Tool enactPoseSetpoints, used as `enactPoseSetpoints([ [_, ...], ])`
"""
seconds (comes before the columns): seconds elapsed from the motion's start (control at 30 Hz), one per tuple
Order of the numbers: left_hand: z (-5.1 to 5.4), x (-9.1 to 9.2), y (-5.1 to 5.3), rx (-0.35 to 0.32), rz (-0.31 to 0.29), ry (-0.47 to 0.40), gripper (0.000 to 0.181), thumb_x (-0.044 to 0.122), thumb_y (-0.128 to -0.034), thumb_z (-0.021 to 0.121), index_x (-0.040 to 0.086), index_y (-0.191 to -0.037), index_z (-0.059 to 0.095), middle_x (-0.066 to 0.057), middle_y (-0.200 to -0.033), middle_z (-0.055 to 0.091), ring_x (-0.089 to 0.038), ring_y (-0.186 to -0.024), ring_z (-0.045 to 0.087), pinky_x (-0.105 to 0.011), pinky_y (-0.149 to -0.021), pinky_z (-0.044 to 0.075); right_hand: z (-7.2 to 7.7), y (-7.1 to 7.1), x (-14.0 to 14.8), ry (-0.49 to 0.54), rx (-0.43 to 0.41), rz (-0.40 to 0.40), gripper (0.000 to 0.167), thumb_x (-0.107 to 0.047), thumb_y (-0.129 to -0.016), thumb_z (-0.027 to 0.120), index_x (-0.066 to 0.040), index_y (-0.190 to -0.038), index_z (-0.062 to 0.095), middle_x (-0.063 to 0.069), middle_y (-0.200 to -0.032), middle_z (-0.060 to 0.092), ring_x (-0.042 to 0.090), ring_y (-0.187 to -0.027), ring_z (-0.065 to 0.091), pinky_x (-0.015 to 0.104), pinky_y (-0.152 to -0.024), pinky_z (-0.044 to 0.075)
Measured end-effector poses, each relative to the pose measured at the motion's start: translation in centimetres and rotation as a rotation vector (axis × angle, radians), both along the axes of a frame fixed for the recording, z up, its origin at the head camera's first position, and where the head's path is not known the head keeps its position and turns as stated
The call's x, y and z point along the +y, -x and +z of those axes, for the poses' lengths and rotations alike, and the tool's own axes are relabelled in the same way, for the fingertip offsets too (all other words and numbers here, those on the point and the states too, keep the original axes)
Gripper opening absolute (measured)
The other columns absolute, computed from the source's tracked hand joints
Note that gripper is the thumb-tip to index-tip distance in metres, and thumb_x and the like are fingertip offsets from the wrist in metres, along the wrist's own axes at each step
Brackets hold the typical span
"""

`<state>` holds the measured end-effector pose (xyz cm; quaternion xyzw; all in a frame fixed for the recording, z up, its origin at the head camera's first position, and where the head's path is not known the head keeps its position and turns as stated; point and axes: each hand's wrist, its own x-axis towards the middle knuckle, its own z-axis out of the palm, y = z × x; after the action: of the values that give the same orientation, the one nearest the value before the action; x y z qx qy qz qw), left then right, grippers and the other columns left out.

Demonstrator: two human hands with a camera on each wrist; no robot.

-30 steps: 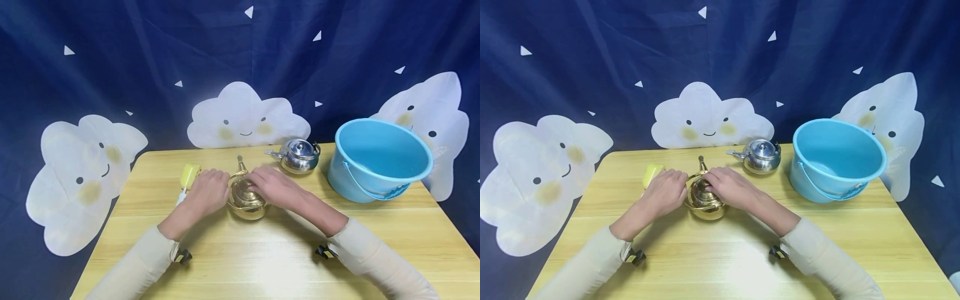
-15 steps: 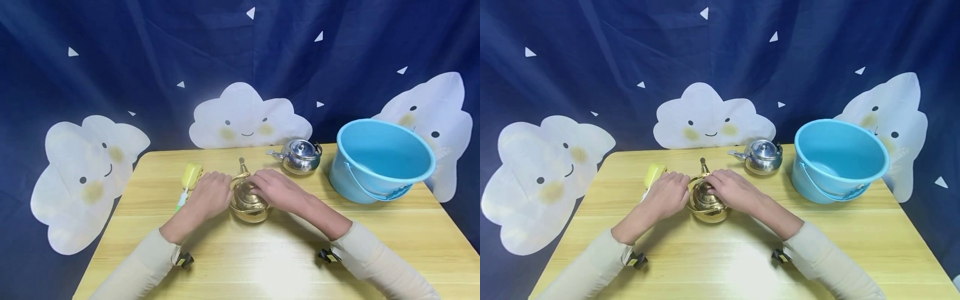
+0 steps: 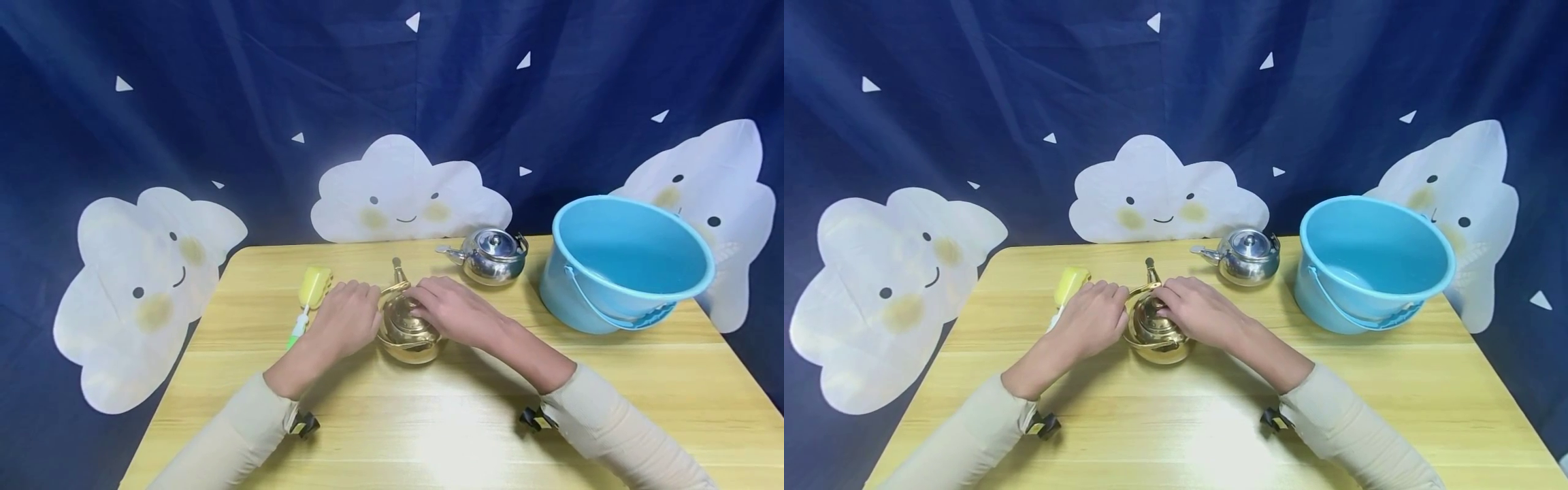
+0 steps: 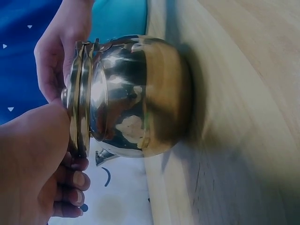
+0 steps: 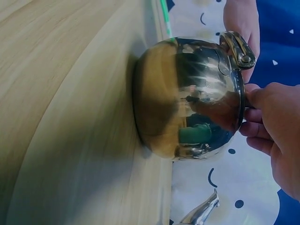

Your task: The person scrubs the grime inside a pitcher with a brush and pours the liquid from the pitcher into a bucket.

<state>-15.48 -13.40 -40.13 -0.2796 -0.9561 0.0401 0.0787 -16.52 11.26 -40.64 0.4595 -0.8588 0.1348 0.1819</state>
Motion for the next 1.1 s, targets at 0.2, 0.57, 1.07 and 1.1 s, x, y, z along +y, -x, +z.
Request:
enactPoseSetpoints([
  [0.2,0.22,0.09,-0.15,0.004,0.003,0.012,0.019,0.024,-0.1,0.049,0.011,-0.089,0.056,0.0,-0.073,0.048,-0.017,-0.067,0.042,-0.03,-0.063,0.037,-0.07,0.02,0.02,-0.001,0.013,-0.001,0.034,-0.024,-0.098,0.07,-0.007,-0.127,0.067,0.001,-0.106,0.071,0.017,-0.098,0.069,0.034,-0.094,0.058],
  [0.57,0.26,0.27,-0.14,-0.01,0.023,0.039,0.021,0.026,-0.1014,0.049,0.01,-0.092,0.058,0.0,-0.075,0.049,-0.018,-0.07,0.043,-0.03,-0.066,0.038,-0.03,0.1,0.12,-0.005,0.036,0.013,0.034,-0.023,-0.098,0.071,-0.006,-0.127,0.067,0.002,-0.105,0.072,0.017,-0.096,0.069,0.034,-0.093,0.059],
  [1.07,0.53,0.63,-0.32,-0.028,0.046,0.039,0.023,0.028,-0.1023,0.052,0.007,-0.096,0.06,-0.002,-0.077,0.052,-0.019,-0.072,0.047,-0.032,-0.069,0.042,0.39,-0.06,0.15,-0.02,0.026,-0.001,0.032,-0.023,-0.099,0.069,-0.007,-0.126,0.067,0.001,-0.105,0.071,0.017,-0.096,0.069,0.034,-0.095,0.058],
  [1.1,0.53,0.63,-0.32,-0.028,0.046,0.039,0.023,0.028,-0.1023,0.051,0.007,-0.095,0.06,-0.002,-0.077,0.052,-0.019,-0.072,0.047,-0.032,-0.069,0.043,0.43,-0.07,0.16,-0.021,0.025,-0.001,0.032,-0.024,-0.1,0.069,-0.007,-0.127,0.067,0.001,-0.105,0.071,0.017,-0.096,0.069,0.033,-0.095,0.058],
])
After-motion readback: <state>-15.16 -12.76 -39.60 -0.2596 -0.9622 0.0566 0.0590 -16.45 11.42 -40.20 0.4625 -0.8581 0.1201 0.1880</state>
